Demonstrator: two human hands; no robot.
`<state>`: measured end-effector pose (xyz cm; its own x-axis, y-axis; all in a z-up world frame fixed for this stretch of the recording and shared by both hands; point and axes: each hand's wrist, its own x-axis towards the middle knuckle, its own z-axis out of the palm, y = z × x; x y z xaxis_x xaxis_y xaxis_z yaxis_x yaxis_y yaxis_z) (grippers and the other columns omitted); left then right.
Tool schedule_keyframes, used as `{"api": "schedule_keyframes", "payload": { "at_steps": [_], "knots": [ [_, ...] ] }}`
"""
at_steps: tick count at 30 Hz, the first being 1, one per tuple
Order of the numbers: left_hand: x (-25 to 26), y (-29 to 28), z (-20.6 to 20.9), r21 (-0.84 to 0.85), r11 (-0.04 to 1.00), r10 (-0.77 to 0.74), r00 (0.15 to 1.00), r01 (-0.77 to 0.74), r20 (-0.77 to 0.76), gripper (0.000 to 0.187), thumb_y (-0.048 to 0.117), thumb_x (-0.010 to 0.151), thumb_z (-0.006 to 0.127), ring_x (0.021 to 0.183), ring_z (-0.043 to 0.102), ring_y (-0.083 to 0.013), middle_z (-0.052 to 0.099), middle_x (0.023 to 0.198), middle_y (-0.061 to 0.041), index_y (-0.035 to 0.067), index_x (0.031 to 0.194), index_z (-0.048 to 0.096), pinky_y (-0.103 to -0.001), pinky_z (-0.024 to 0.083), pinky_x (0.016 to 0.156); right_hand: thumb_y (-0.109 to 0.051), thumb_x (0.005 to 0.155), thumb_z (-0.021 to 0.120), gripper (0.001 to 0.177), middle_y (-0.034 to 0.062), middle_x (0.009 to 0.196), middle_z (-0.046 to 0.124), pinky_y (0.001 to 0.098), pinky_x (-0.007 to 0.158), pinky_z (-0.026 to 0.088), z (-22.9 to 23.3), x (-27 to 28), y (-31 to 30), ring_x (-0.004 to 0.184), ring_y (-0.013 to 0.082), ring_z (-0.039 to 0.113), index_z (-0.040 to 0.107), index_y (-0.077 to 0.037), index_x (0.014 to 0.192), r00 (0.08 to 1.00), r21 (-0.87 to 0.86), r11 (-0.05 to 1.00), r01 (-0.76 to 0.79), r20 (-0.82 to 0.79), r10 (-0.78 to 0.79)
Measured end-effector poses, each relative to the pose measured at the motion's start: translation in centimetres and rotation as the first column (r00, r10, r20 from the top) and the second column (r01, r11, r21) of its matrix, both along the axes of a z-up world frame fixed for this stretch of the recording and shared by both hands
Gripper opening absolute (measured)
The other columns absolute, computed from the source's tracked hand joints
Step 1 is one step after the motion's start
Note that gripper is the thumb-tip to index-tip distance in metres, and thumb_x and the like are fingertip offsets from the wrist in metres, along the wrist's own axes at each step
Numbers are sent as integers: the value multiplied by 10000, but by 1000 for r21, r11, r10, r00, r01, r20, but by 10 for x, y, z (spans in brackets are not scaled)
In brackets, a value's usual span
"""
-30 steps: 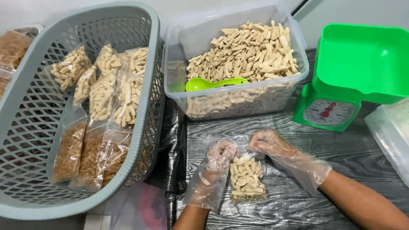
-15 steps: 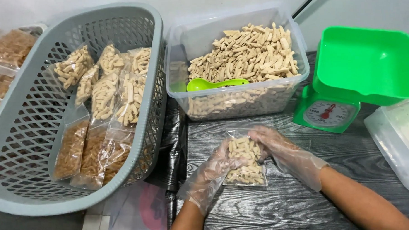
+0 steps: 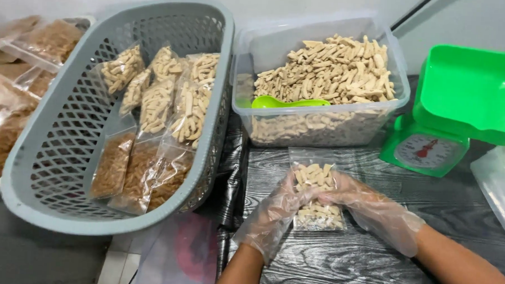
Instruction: Manually packaging small snack items into plastic bags using a scoop and organizing them in a basket.
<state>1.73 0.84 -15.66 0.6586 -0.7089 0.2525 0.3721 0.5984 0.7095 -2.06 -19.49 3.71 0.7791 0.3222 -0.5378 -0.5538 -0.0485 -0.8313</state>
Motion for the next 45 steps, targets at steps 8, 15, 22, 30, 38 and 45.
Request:
{"api": "schedule_keyframes", "payload": {
  "at_steps": [8, 15, 22, 30, 38, 45],
  "knots": [
    [-41, -20, 155, 327, 924, 267, 948, -200, -175, 953, 221, 825, 736, 1321, 534, -223, 507, 1485, -128, 98, 1618, 223, -336, 423, 1136, -310, 759, 610, 805, -63, 1653, 529, 401, 1240, 373, 45, -31, 3, 1507, 129, 498, 515, -192, 1549, 967, -120, 966, 228, -87, -239],
    [-63, 5, 175, 375, 864, 347, 937, -335, 38, 745, 333, 960, 585, 1381, 484, -228, 451, 1524, -146, 94, 1573, 235, -325, 403, 1162, -212, 684, 697, 772, 141, 1353, 785, 439, 1070, 565, 63, 13, 7, 1194, 308, 755, 602, -86, 1439, 990, -164, 986, 22, 144, 2],
    [-86, 77, 283, 205, 412, 438, 390, -888, 810, 440, 320, 1002, 546, 988, 738, -221, 719, 1161, -129, 19, 1324, 560, -284, 644, 845, -334, 889, 656, 372, 54, 1086, 825, 303, 818, 711, 141, 24, 48, 962, 166, 821, 687, -76, 1155, 281, -430, 866, -257, 824, 492],
    [-58, 162, 350, -181, 500, 638, 219, -847, 738, 353, 237, 1113, 711, 1010, 582, -67, 592, 1249, 35, 307, 1442, 603, -204, 568, 868, -87, 1031, 601, 99, 126, 988, 713, 255, 597, 614, 198, 87, 148, 705, 164, 701, 628, -11, 1089, -372, -538, 842, -39, 790, 488],
    [22, 235, 340, 273, -135, 146, 254, -953, 956, 435, 207, 852, 721, 988, 665, -229, 668, 1246, -105, 146, 1262, 589, -380, 559, 776, -212, 1069, 543, 104, -3, 793, 645, 291, 587, 616, 133, 241, 235, 667, 168, 652, 628, -154, 1051, -454, -455, 553, 697, 317, 833],
    [-23, 218, 351, 299, 61, 343, 302, -952, 890, 467, 164, 853, 680, 1241, 591, -188, 635, 1313, -71, 72, 1304, 603, -327, 433, 1059, -581, 956, 280, 648, 101, 1252, 696, 441, 1009, 500, 139, 217, 222, 1127, 242, 656, 676, -121, 1182, 392, -544, 832, -111, 745, 540]
  ]
}}
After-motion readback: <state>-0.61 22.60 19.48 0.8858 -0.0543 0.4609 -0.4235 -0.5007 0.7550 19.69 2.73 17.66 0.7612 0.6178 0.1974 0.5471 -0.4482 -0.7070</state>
